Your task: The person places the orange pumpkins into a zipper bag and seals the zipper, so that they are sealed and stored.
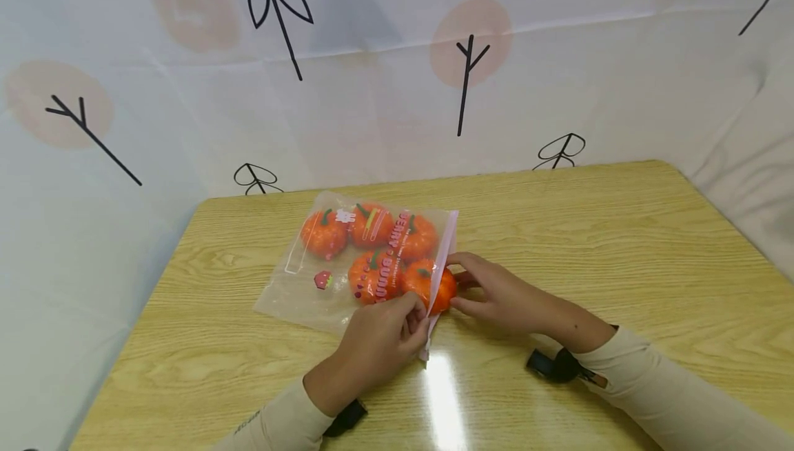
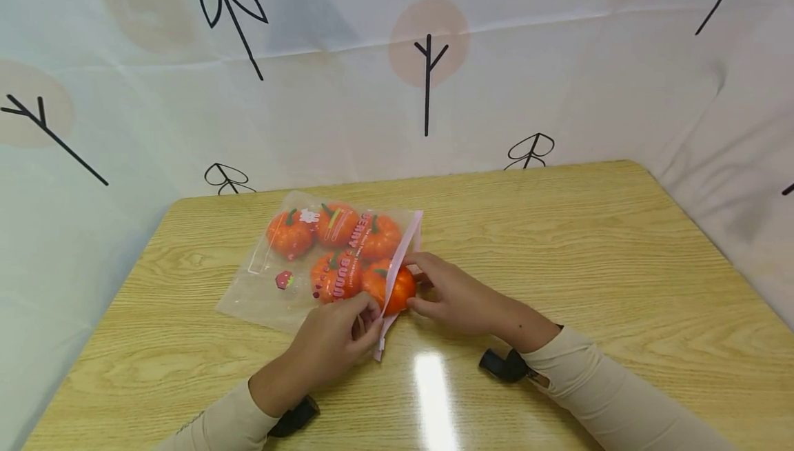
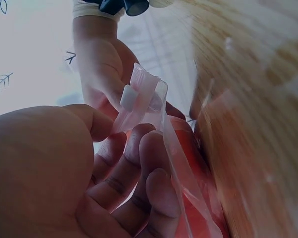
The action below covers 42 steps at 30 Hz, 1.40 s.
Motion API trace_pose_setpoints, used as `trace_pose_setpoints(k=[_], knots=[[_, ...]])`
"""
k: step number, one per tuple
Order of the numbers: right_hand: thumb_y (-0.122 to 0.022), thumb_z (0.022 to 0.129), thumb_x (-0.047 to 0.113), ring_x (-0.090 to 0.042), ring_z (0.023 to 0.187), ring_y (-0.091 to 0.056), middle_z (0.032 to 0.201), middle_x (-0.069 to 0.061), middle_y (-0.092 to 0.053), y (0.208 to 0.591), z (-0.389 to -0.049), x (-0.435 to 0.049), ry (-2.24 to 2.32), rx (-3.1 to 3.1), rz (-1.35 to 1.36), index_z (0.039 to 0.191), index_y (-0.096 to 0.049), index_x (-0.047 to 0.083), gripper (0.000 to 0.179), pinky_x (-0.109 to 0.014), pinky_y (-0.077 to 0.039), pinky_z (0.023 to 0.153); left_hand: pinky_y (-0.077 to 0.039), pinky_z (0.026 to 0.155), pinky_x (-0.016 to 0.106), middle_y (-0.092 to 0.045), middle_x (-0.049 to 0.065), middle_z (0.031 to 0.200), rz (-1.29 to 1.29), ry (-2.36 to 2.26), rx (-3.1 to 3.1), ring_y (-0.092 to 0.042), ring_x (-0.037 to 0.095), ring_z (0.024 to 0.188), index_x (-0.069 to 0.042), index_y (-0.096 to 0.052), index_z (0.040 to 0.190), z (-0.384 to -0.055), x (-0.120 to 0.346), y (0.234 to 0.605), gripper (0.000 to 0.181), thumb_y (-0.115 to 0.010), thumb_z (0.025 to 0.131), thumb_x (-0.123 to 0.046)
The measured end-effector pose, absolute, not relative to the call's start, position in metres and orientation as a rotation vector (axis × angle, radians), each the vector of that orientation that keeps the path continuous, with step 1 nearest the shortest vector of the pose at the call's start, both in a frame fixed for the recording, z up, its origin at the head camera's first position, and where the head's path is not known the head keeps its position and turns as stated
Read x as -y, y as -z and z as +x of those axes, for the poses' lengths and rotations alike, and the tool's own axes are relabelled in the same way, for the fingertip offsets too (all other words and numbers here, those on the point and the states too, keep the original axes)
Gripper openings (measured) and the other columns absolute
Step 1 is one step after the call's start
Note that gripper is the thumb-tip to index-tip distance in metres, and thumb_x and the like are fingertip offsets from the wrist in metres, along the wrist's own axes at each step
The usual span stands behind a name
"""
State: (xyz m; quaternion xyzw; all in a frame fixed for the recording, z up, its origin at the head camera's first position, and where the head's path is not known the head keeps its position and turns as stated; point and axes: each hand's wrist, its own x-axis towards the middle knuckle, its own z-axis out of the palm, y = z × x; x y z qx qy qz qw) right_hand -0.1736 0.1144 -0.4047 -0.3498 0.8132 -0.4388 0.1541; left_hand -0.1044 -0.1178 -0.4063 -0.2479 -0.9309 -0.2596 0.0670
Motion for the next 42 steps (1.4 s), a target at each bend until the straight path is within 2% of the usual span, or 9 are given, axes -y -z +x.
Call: trace_pose_setpoints(k=[7,12,16,20,24,29,42], knots=[[-0.069,0.093,0.011,-0.038,0.123,-0.062,0.128,-0.015,-0.056,0.4061,-0.1748,-0.1145,1.303,-2.289,-0.882,0.117,-0.046,0.008,0.033,-0.033,-0.055,0.094,-0.034,0.053,0.011,-0.055,-0.017,0.067,-0.743,0.767,2.809,-0.043,-0.008,0.058,-0.022,-0.059,0.085,-0.1046,0.1173,0.4074,0.012,-0.068,0.091,-0.026],[-0.071,0.093,0.012,-0.029,0.123,-0.061,0.114,-0.005,-0.06,0.4073,-0.1759,-0.1149,1.261,-2.325,-0.976,0.107,-0.05,0.01,0.025,-0.035,-0.052,0.099,-0.035,0.053,0.011,-0.055,-0.017,0.068,-0.743,0.779,2.81,-0.044,-0.008,0.058,-0.022,-0.059,0.085,-0.1046,0.1177,0.4078,0.011,-0.068,0.091,-0.025],[-0.071,0.091,0.01,-0.02,0.121,-0.061,0.112,0.002,-0.062,0.4065,-0.1754,-0.1149,1.182,-2.363,-1.055,0.112,-0.055,0.013,0.027,-0.039,-0.05,0.102,-0.035,0.054,0.011,-0.055,-0.017,0.068,-0.749,0.777,2.801,-0.044,-0.007,0.058,-0.022,-0.059,0.085,-0.1048,0.1177,0.4088,0.011,-0.068,0.09,-0.024],[-0.071,0.091,0.012,-0.017,0.123,-0.058,0.12,0.004,-0.064,0.4059,-0.1747,-0.1156,1.07,-2.418,-1.123,0.121,-0.058,0.014,0.032,-0.044,-0.046,0.107,-0.036,0.055,0.012,-0.056,-0.016,0.068,-0.758,0.77,2.791,-0.045,-0.007,0.058,-0.021,-0.06,0.085,-0.1052,0.1178,0.4104,0.011,-0.07,0.089,-0.023],[-0.069,0.093,0.016,-0.02,0.131,-0.054,0.134,0.002,-0.061,0.4065,-0.1748,-0.1166,0.979,-2.453,-1.164,0.132,-0.058,0.015,0.041,-0.048,-0.042,0.11,-0.037,0.056,0.012,-0.058,-0.016,0.069,-0.77,0.76,2.784,-0.045,-0.007,0.059,-0.021,-0.061,0.086,-0.1057,0.1179,0.4106,0.01,-0.07,0.09,-0.022],[-0.067,0.095,0.018,-0.023,0.134,-0.052,0.141,-0.002,-0.057,0.4089,-0.1757,-0.1176,0.928,-2.444,-1.183,0.141,-0.054,0.016,0.047,-0.05,-0.042,0.11,-0.036,0.059,0.013,-0.059,-0.017,0.069,-0.772,0.743,2.779,-0.045,-0.008,0.059,-0.022,-0.062,0.087,-0.1062,0.1177,0.4094,0.009,-0.069,0.091,-0.025],[-0.063,0.098,0.024,-0.034,0.143,-0.041,0.155,-0.01,-0.042,0.4099,-0.1699,-0.1194,0.778,-2.43,-1.227,0.148,-0.049,0.017,0.052,-0.055,-0.037,0.112,-0.035,0.076,0.03,-0.058,-0.019,0.07,-0.752,0.698,2.808,-0.047,-0.009,0.064,-0.023,-0.062,0.088,-0.1056,0.1174,0.4088,0.01,-0.069,0.092,-0.028]])
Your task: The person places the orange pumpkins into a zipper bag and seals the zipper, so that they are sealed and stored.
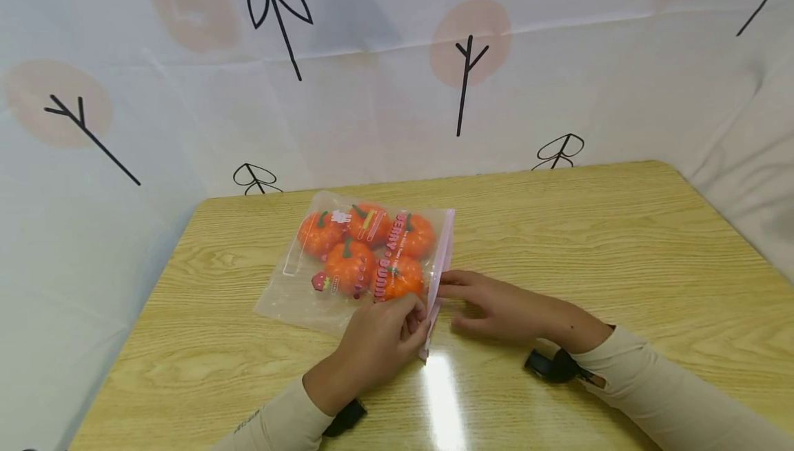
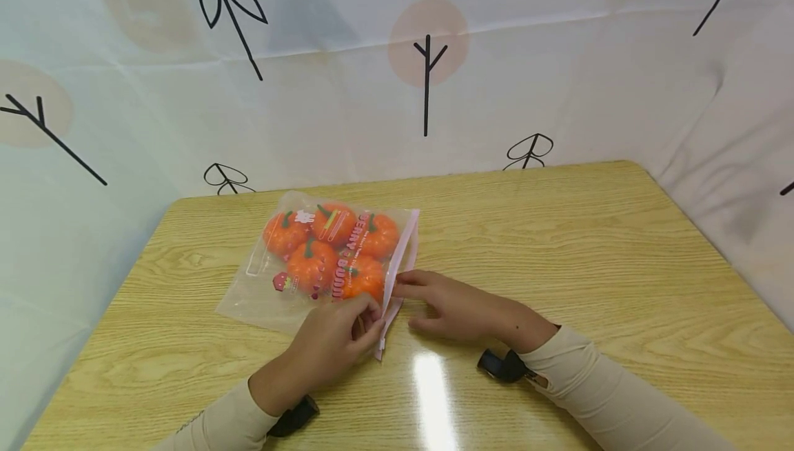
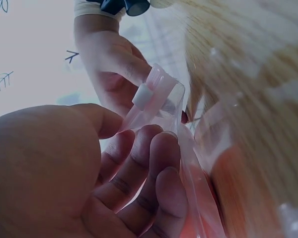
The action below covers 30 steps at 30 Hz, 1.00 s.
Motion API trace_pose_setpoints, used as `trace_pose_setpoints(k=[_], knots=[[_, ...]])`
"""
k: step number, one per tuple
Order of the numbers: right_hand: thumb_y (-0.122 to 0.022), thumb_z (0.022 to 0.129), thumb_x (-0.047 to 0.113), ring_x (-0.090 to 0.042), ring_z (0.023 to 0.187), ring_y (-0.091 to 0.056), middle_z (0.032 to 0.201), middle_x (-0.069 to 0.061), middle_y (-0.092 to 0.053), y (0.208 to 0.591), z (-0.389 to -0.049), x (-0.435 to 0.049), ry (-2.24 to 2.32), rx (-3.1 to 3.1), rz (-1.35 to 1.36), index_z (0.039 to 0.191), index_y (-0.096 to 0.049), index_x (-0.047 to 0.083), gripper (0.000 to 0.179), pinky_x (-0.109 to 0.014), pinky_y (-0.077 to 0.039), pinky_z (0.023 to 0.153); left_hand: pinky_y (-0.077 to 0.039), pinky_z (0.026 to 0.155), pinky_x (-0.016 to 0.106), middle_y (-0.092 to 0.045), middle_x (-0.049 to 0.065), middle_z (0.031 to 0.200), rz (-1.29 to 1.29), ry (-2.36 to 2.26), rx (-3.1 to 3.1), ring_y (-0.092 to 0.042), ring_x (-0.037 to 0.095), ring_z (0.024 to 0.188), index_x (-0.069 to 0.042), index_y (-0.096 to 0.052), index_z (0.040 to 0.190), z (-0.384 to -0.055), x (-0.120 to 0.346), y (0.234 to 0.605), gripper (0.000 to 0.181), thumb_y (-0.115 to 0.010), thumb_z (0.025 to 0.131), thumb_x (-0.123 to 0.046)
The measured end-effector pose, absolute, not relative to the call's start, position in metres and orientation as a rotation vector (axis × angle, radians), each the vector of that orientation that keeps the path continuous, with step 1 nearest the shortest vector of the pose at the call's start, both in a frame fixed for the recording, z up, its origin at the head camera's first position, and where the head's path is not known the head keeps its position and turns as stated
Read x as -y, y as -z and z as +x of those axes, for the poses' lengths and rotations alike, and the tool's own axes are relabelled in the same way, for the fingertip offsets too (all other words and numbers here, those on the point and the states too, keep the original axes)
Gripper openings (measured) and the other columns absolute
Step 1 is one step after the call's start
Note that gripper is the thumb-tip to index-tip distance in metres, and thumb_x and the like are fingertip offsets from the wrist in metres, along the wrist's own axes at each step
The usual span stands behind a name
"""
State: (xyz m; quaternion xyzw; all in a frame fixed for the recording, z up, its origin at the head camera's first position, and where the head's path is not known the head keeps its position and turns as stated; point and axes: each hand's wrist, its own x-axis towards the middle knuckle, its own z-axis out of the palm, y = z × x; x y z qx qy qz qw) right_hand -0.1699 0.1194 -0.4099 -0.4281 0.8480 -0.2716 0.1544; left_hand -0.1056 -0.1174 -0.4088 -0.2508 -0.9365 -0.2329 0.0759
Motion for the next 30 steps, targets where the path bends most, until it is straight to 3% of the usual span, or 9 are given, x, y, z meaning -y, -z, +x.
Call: trace_pose_setpoints(k=[6,9,12,14,16,19,27,30], knots=[[-0.062,0.098,0.023,-0.035,0.143,-0.04,0.157,-0.013,-0.038,0.4103,-0.1676,-0.1197,0.7,-2.448,-1.288,0.152,-0.043,0.02,0.057,-0.055,-0.038,0.112,-0.042,0.095,0.052,-0.058,-0.019,0.071,-0.753,0.722,2.826,-0.048,-0.008,0.065,-0.022,-0.062,0.089,-0.1056,0.1173,0.4086,0.01,-0.069,0.092,-0.028],[-0.062,0.098,0.022,-0.036,0.143,-0.039,0.158,-0.015,-0.037,0.4109,-0.1672,-0.1201,0.67,-2.456,-1.301,0.153,-0.041,0.02,0.058,-0.056,-0.038,0.111,-0.036,0.105,0.067,-0.059,-0.019,0.073,-0.749,0.742,2.843,-0.05,-0.009,0.067,-0.023,-0.063,0.091,-0.1053,0.1172,0.4084,0.009,-0.069,0.093,-0.029],[-0.062,0.099,0.022,-0.037,0.144,-0.038,0.158,-0.016,-0.035,0.4108,-0.1667,-0.1202,0.648,-2.462,-1.309,0.153,-0.041,0.021,0.059,-0.056,-0.038,0.111,-0.03,0.107,0.071,-0.061,-0.02,0.075,-0.74,0.759,2.87,-0.051,-0.01,0.068,-0.023,-0.065,0.095,-0.1051,0.117,0.4081,0.008,-0.069,0.094,-0.03],[-0.061,0.099,0.021,-0.037,0.144,-0.038,0.158,-0.016,-0.035,0.4105,-0.1662,-0.1199,0.641,-2.464,-1.311,0.153,-0.04,0.021,0.058,-0.056,-0.038,0.111,-0.041,0.106,0.058,-0.062,-0.019,0.077,-0.741,0.769,2.885,-0.052,-0.01,0.069,-0.023,-0.067,0.097,-0.1053,0.1168,0.4082,0.008,-0.068,0.094,-0.03],[-0.061,0.099,0.02,-0.037,0.144,-0.038,0.158,-0.016,-0.035,0.4101,-0.1654,-0.1194,0.628,-2.47,-1.307,0.153,-0.04,0.021,0.058,-0.056,-0.038,0.111,-0.05,0.094,0.037,-0.063,-0.018,0.079,-0.746,0.782,2.895,-0.053,-0.009,0.069,-0.022,-0.068,0.099,-0.1055,0.1167,0.4082,0.009,-0.068,0.094,-0.029],[-0.06,0.099,0.018,-0.038,0.143,-0.039,0.158,-0.017,-0.035,0.4095,-0.1639,-0.1187,0.603,-2.484,-1.303,0.153,-0.041,0.022,0.058,-0.057,-0.039,0.11,-0.045,0.065,0.015,-0.064,-0.016,0.081,-0.762,0.796,2.895,-0.053,-0.009,0.069,-0.021,-0.068,0.1,-0.1058,0.1166,0.4087,0.009,-0.067,0.094,-0.027],[-0.059,0.099,0.018,-0.039,0.141,-0.041,0.157,-0.018,-0.036,0.4107,-0.1619,-0.1175,0.549,-2.518,-1.288,0.152,-0.041,0.028,0.057,-0.058,-0.039,0.11,-0.041,0.061,0.01,-0.065,-0.014,0.083,-0.788,0.776,2.86,-0.05,-0.009,0.068,-0.019,-0.07,0.101,-0.1058,0.1166,0.4105,0.01,-0.067,0.094,-0.024],[-0.057,0.1,0.019,-0.036,0.143,-0.04,0.158,-0.014,-0.036,0.4108,-0.1634,-0.1174,0.614,-2.509,-1.228,0.152,-0.043,0.026,0.054,-0.056,-0.039,0.111,-0.045,0.074,0.019,-0.066,-0.014,0.084,-0.788,0.744,2.859,-0.05,-0.008,0.068,-0.02,-0.072,0.105,-0.1054,0.1161,0.4107,0.014,-0.066,0.094,-0.026]])
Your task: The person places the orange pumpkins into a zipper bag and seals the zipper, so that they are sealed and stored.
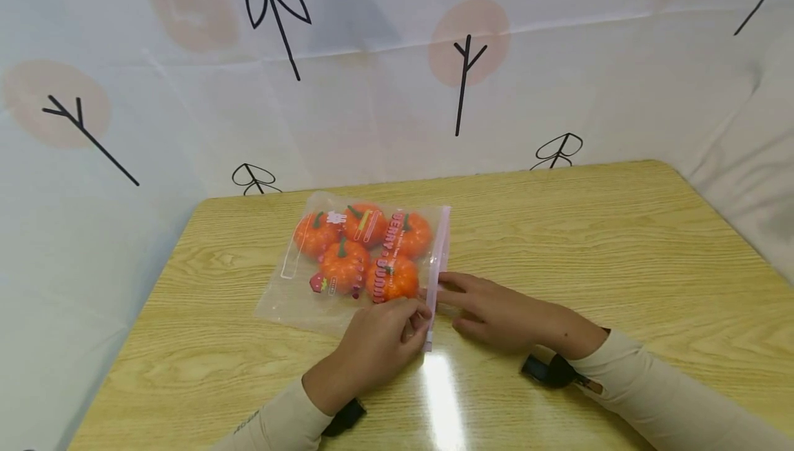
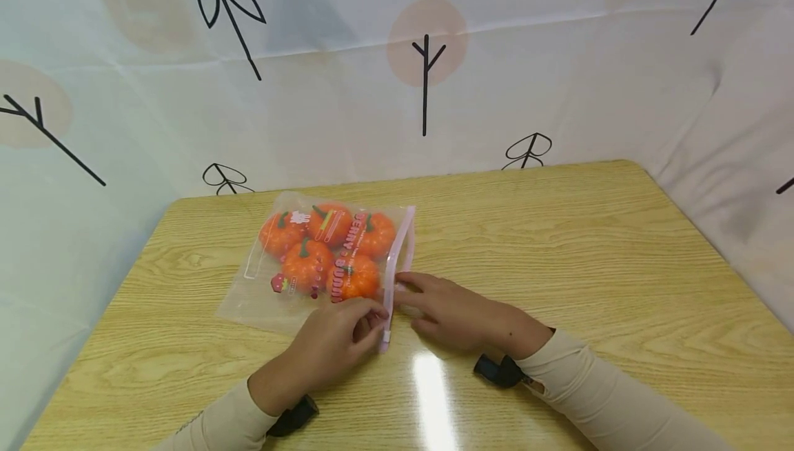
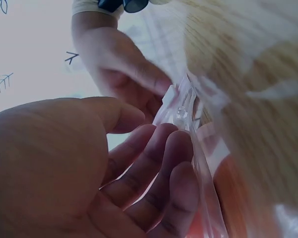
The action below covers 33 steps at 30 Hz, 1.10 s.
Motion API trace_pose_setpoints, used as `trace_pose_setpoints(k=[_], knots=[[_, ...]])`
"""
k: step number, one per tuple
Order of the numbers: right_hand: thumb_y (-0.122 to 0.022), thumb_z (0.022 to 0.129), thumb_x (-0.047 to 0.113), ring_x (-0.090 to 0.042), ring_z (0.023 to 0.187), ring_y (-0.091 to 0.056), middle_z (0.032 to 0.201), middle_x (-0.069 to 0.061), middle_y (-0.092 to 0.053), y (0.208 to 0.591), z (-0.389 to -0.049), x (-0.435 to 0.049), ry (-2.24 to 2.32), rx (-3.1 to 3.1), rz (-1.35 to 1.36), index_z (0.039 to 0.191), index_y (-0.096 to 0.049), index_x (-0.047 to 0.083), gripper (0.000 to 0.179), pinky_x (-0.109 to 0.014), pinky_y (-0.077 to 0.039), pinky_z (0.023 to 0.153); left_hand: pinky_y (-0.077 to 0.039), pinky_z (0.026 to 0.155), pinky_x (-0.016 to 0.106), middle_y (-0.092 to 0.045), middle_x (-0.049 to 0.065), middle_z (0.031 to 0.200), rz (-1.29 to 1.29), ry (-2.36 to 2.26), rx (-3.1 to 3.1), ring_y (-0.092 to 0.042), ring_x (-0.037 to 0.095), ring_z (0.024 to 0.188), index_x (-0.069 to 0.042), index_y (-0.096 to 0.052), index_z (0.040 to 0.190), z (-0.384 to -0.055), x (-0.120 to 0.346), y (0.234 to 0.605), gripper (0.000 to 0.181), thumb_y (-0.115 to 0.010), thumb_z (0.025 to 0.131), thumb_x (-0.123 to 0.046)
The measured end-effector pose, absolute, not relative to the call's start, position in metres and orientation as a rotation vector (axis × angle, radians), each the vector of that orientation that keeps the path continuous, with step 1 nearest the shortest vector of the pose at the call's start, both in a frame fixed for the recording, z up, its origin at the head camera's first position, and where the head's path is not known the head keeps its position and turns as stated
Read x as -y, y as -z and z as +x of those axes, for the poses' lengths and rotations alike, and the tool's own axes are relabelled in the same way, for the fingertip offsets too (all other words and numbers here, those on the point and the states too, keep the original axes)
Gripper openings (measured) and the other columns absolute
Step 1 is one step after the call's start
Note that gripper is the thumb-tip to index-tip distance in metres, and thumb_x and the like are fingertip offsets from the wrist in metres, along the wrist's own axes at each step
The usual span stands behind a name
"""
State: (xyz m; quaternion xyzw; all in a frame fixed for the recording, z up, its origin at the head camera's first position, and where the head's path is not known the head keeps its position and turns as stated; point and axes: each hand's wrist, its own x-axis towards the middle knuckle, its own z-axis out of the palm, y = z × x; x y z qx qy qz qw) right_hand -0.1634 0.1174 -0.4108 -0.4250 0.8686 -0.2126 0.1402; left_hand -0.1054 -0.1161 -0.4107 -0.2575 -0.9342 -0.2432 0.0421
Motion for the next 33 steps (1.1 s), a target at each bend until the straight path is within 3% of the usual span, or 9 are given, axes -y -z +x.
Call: trace_pose_setpoints(k=[4,6,8,10,12,15,19,28,33], knots=[[-0.055,0.101,0.015,-0.03,0.14,-0.045,0.153,-0.009,-0.044,0.4109,-0.1671,-0.1168,0.768,-2.519,-1.15,0.145,-0.052,0.018,0.045,-0.052,-0.041,0.11,-0.051,0.086,0.03,-0.071,-0.009,0.099,-0.811,0.761,2.89,-0.062,-0.001,0.084,-0.018,-0.073,0.114,-0.1046,0.115,0.4105,0.022,-0.065,0.096,-0.027],[-0.056,0.1,0.014,-0.027,0.134,-0.051,0.146,-0.007,-0.051,0.4104,-0.1686,-0.1161,0.821,-2.566,-1.119,0.139,-0.057,0.013,0.039,-0.048,-0.044,0.108,-0.054,0.086,0.028,-0.072,-0.006,0.109,-0.833,0.782,2.918,-0.065,0.005,0.097,-0.016,-0.072,0.117,-0.1044,0.1147,0.4099,0.025,-0.064,0.097,-0.026],[-0.057,0.099,0.011,-0.021,0.119,-0.06,0.13,-0.005,-0.061,0.4093,-0.1698,-0.1149,0.876,-2.619,-1.08,0.13,-0.062,0.009,0.032,-0.043,-0.051,0.099,-0.054,0.093,0.031,-0.072,-0.005,0.118,-0.853,0.785,2.936,-0.065,0.011,0.109,-0.016,-0.072,0.119,-0.1046,0.1146,0.4095,0.026,-0.063,0.097,-0.026],[-0.058,0.097,0.01,-0.012,0.093,-0.063,0.104,0.0,-0.067,0.4081,-0.1712,-0.1141,0.926,-2.66,-0.994,0.117,-0.066,0.009,0.021,-0.033,-0.055,0.082,-0.052,0.095,0.031,-0.072,-0.006,0.118,-0.89,0.767,2.937,-0.064,0.012,0.11,-0.016,-0.072,0.119,-0.1052,0.1144,0.4097,0.026,-0.064,0.096,-0.026],[-0.058,0.096,0.01,-0.006,0.071,-0.055,0.081,0.006,-0.062,0.4078,-0.1723,-0.114,0.966,-2.673,-0.92,0.102,-0.067,0.011,0.011,-0.026,-0.05,0.066,-0.05,0.098,0.031,-0.072,-0.006,0.119,-0.944,0.741,2.924,-0.064,0.013,0.111,-0.015,-0.072,0.119,-0.1057,0.1141,0.4109,0.026,-0.064,0.096,-0.025],[-0.059,0.095,0.012,-0.003,0.058,-0.045,0.064,0.01,-0.053,0.4084,-0.1731,-0.1145,0.994,-2.634,-0.851,0.087,-0.068,0.015,0.012,-0.022,-0.041,0.056,-0.047,0.103,0.031,-0.07,-0.005,0.124,-1.015,0.706,2.91,-0.062,0.014,0.116,-0.015,-0.071,0.12,-0.1054,0.1143,0.4124,0.027,-0.065,0.095,-0.024],[-0.061,0.097,0.017,-0.001,0.059,-0.047,0.067,0.012,-0.057,0.4101,-0.1727,-0.1146,1.007,-2.516,-0.842,0.086,-0.071,0.017,0.015,-0.021,-0.042,0.056,-0.043,0.107,0.036,-0.065,-0.006,0.134,-1.049,0.679,2.934,-0.058,0.014,0.122,-0.018,-0.07,0.124,-0.1033,0.1159,0.4119,0.029,-0.063,0.097,-0.027],[-0.064,0.098,0.025,-0.001,0.052,-0.045,0.061,0.009,-0.054,0.4149,-0.1678,-0.1111,1.117,-2.278,-0.805,0.09,-0.072,0.013,0.017,-0.019,-0.038,0.05,-0.042,0.101,0.041,-0.059,-0.01,0.141,-1.084,0.665,2.953,-0.053,0.011,0.123,-0.023,-0.068,0.128,-0.1004,0.1167,0.412,0.031,-0.06,0.099,-0.029],[-0.064,0.098,0.024,-0.003,0.046,-0.047,0.055,0.004,-0.056,0.4154,-0.1652,-0.1076,1.175,-2.199,-0.799,0.083,-0.068,0.009,0.022,-0.02,-0.038,0.045,-0.043,0.101,0.043,-0.066,-0.011,0.131,-1.02,0.618,2.915,-0.055,0.012,0.121,-0.025,-0.069,0.125,-0.0992,0.1157,0.4111,0.029,-0.061,0.098,-0.03]])
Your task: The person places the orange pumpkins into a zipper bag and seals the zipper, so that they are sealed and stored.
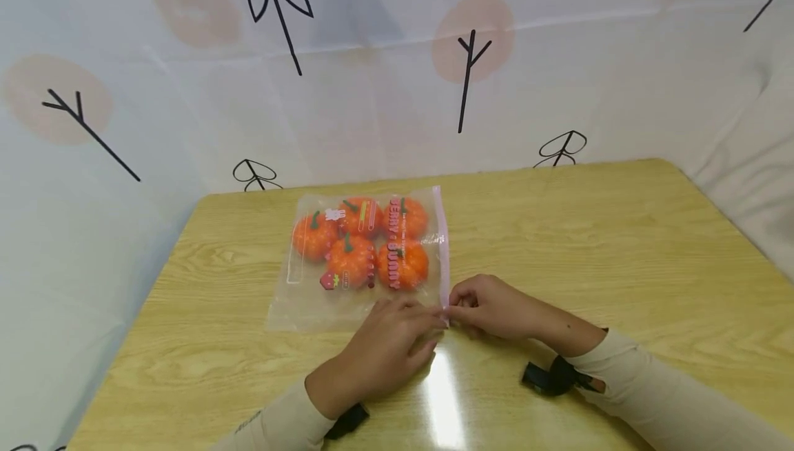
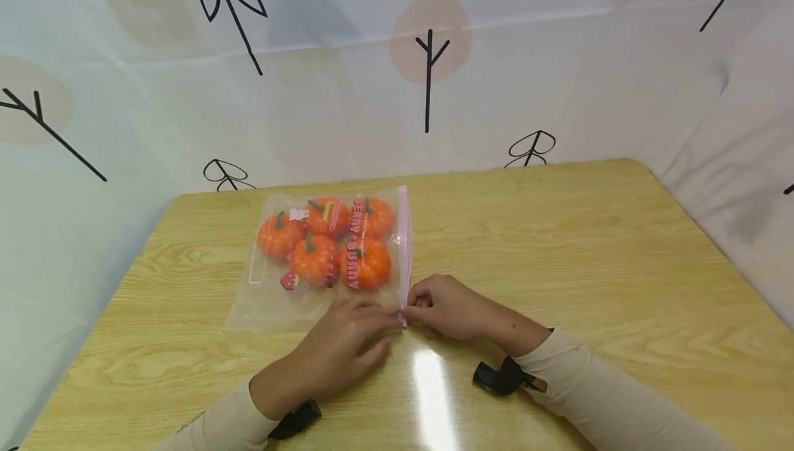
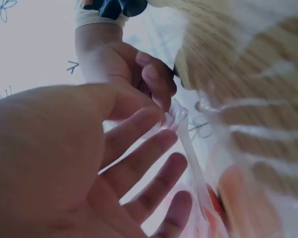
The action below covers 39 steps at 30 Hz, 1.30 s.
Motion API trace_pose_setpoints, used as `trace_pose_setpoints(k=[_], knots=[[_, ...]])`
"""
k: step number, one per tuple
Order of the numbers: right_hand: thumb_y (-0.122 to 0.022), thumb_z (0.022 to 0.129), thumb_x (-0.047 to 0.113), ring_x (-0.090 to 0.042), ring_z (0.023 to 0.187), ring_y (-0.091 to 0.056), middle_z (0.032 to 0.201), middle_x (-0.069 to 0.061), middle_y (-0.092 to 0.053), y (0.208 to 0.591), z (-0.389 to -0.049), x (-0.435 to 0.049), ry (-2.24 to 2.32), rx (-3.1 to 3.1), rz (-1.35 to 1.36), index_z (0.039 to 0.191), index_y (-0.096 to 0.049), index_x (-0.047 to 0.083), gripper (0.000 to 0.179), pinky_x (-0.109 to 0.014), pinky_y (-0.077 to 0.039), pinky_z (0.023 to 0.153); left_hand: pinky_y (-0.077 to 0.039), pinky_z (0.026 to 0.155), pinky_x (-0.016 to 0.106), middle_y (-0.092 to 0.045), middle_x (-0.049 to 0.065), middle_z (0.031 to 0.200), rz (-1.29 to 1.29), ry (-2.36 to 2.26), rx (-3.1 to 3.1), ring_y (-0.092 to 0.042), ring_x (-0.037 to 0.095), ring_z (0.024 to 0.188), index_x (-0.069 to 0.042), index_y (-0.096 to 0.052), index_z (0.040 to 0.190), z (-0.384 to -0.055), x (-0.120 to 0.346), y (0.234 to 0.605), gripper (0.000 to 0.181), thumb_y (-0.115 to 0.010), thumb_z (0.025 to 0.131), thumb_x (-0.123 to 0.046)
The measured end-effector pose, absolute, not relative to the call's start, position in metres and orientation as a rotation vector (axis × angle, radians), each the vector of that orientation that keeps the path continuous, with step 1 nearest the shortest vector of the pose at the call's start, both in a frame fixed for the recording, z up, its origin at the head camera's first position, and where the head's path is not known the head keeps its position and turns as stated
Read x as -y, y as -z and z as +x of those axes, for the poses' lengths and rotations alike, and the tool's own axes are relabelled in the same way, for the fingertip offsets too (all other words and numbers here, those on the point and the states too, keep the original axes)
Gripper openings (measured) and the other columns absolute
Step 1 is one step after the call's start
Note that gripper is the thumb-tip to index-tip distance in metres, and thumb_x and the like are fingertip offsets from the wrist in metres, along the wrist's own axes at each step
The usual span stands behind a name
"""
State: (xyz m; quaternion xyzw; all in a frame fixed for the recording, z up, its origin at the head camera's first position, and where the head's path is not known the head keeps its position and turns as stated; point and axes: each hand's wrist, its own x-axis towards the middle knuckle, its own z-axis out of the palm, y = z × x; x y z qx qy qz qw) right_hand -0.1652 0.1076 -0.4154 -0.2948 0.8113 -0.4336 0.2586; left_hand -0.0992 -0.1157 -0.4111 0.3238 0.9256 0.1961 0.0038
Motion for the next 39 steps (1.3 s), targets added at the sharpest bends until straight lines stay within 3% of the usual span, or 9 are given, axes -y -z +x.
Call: trace_pose_setpoints(k=[5,10,15,19,23,29,39], knots=[[-0.06,0.1,0.021,-0.004,0.045,-0.045,0.056,0.004,-0.055,0.412,-0.165,-0.106,1.226,-2.132,-0.742,0.085,-0.066,0.005,0.023,-0.019,-0.037,0.044,-0.043,0.103,0.043,-0.071,-0.011,0.111,1.008,-0.63,-3.074,-0.059,0.012,0.108,-0.025,-0.071,0.109,-0.099,0.115,0.409,0.019,-0.071,0.091,-0.029],[-0.054,0.103,0.022,-0.006,0.044,-0.043,0.058,0.002,-0.055,0.406,-0.164,-0.106,1.303,-2.034,-0.666,0.087,-0.062,0.0,0.028,-0.02,-0.037,0.043,-0.042,0.093,0.037,-0.063,-0.007,0.098,0.997,-0.652,-3.231,-0.057,0.014,0.098,-0.024,-0.067,0.106,-0.099,0.116,0.404,0.027,-0.08,0.083,-0.028],[-0.053,0.103,0.025,-0.007,0.048,-0.046,0.062,0.0,-0.056,0.4,-0.161,-0.105,1.374,-1.934,-0.609,0.087,-0.057,-0.004,0.034,-0.021,-0.037,0.045,-0.037,0.081,0.03,-0.06,-0.007,0.099,1.008,-0.605,-3.305,-0.055,0.013,0.095,-0.025,-0.064,0.104,-0.099,0.116,0.402,0.032,-0.084,0.079,-0.032],[-0.051,0.104,0.025,-0.007,0.048,-0.047,0.063,0.001,-0.057,0.398,-0.158,-0.106,1.417,-1.849,-0.574,0.089,-0.054,-0.009,0.038,-0.02,-0.036,0.044,-0.036,0.078,0.03,-0.063,-0.008,0.098,1.055,-0.554,-3.373,-0.057,0.013,0.094,-0.026,-0.066,0.099,-0.1,0.117,0.403,0.026,-0.082,0.081,-0.034],[-0.05,0.104,0.026,-0.007,0.047,-0.048,0.063,0.002,-0.058,0.398,-0.157,-0.105,1.452,-1.808,-0.555,0.092,-0.052,-0.014,0.041,-0.021,-0.036,0.043,-0.039,0.084,0.032,-0.066,-0.007,0.108,1.091,-0.513,-3.417,-0.058,0.015,0.104,-0.025,-0.068,0.103,-0.102,0.118,0.403,0.023,-0.078,0.084,-0.034],[-0.05,0.104,0.025,-0.006,0.048,-0.049,0.062,0.004,-0.059,0.399,-0.156,-0.103,1.459,-1.768,-0.526,0.095,-0.05,-0.016,0.041,-0.02,-0.037,0.045,-0.039,0.098,0.038,-0.063,-0.005,0.134,1.068,-0.4,-3.359,-0.053,0.015,0.128,-0.024,-0.066,0.123,-0.101,0.12,0.405,0.042,-0.077,0.084,-0.035],[-0.05,0.104,0.022,-0.006,0.048,-0.048,0.064,0.002,-0.058,0.397,-0.154,-0.103,1.471,-1.76,-0.582,0.09,-0.05,-0.013,0.038,-0.022,-0.036,0.043,-0.037,0.095,0.041,-0.064,-0.006,0.129,1.029,-0.321,-3.378,-0.055,0.014,0.125,-0.021,-0.065,0.122,-0.101,0.119,0.404,0.04,-0.072,0.083,-0.029]])
